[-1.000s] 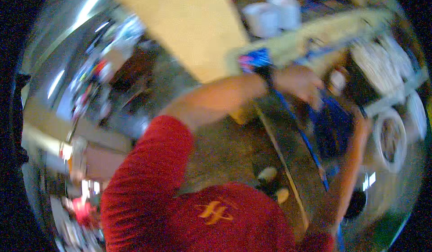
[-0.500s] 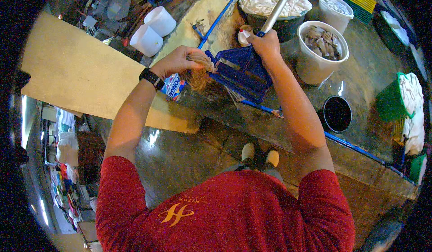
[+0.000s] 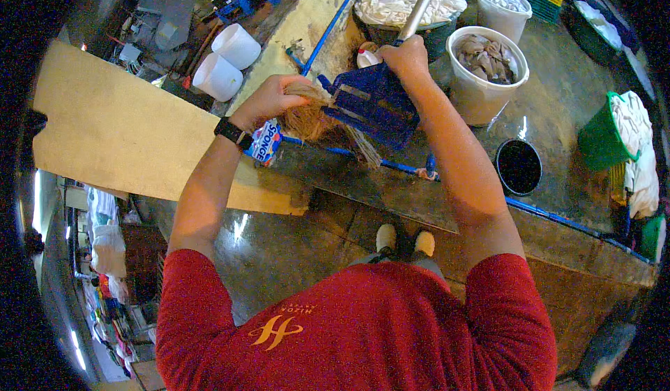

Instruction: The person rinses a mop head under a faucet, attaches it to a mop handle, and secures it with a blue wringer. They then place the assembled mop against a wall and open a blue bin to remove a plastic bag.

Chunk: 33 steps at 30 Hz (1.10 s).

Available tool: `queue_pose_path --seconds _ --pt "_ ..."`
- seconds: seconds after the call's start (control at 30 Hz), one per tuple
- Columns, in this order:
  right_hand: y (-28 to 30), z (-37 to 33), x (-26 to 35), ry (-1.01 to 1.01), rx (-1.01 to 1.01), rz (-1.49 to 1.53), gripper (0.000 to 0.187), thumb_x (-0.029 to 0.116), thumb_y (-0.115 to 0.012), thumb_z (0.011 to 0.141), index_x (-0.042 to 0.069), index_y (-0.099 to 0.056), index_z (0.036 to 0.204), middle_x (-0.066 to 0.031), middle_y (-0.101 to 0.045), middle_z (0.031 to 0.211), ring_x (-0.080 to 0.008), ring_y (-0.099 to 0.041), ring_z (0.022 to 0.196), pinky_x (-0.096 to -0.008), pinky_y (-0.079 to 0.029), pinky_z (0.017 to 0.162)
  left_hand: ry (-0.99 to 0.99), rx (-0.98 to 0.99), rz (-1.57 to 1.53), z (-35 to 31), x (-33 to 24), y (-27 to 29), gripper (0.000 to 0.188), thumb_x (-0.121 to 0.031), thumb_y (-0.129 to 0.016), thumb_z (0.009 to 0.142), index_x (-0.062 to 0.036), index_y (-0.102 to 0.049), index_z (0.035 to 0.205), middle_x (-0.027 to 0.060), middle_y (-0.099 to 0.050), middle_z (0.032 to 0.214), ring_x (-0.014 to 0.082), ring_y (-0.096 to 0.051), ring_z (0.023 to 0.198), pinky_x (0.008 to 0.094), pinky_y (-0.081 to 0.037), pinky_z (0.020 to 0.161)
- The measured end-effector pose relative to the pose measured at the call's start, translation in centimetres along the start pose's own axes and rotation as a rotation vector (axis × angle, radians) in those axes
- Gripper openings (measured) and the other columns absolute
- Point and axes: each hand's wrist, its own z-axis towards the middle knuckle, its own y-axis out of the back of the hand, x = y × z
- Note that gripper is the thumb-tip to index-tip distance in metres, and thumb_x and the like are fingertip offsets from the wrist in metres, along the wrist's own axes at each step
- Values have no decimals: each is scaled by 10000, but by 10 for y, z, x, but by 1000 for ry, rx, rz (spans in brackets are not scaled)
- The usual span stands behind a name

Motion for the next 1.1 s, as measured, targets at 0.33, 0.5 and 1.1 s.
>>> queue_pose_path --seconds 0.33,0.5,1.1 --pt "15 -12 25 46 -90 -71 679 306 -830 708 -130 -562 1154 -318 -684 1102 -418 -698 1050 -451 -558 904 -316 -27 390 27 7 1 309 -206 -819 763 -71 -781 1039 76 -716 1086 260 -660 1059 354 -504 934" --pt "24 -18 37 101 -92 -65 631 229 -792 752 -131 -466 1154 -375 -665 1078 -481 -682 1050 -487 -551 934 -290 -65 543 39 4 -18 309 -267 -835 743 -81 -773 982 145 -726 1033 343 -684 1006 412 -530 860" --pt "39 -3 4 130 -155 -78 529 186 -737 777 -94 -455 1126 -379 -663 1042 -520 -667 1021 -524 -543 911 -402 -371 210 30 20 -126 249 21 -697 820 -18 -681 1065 150 -714 1045 300 -701 998 370 -546 880"
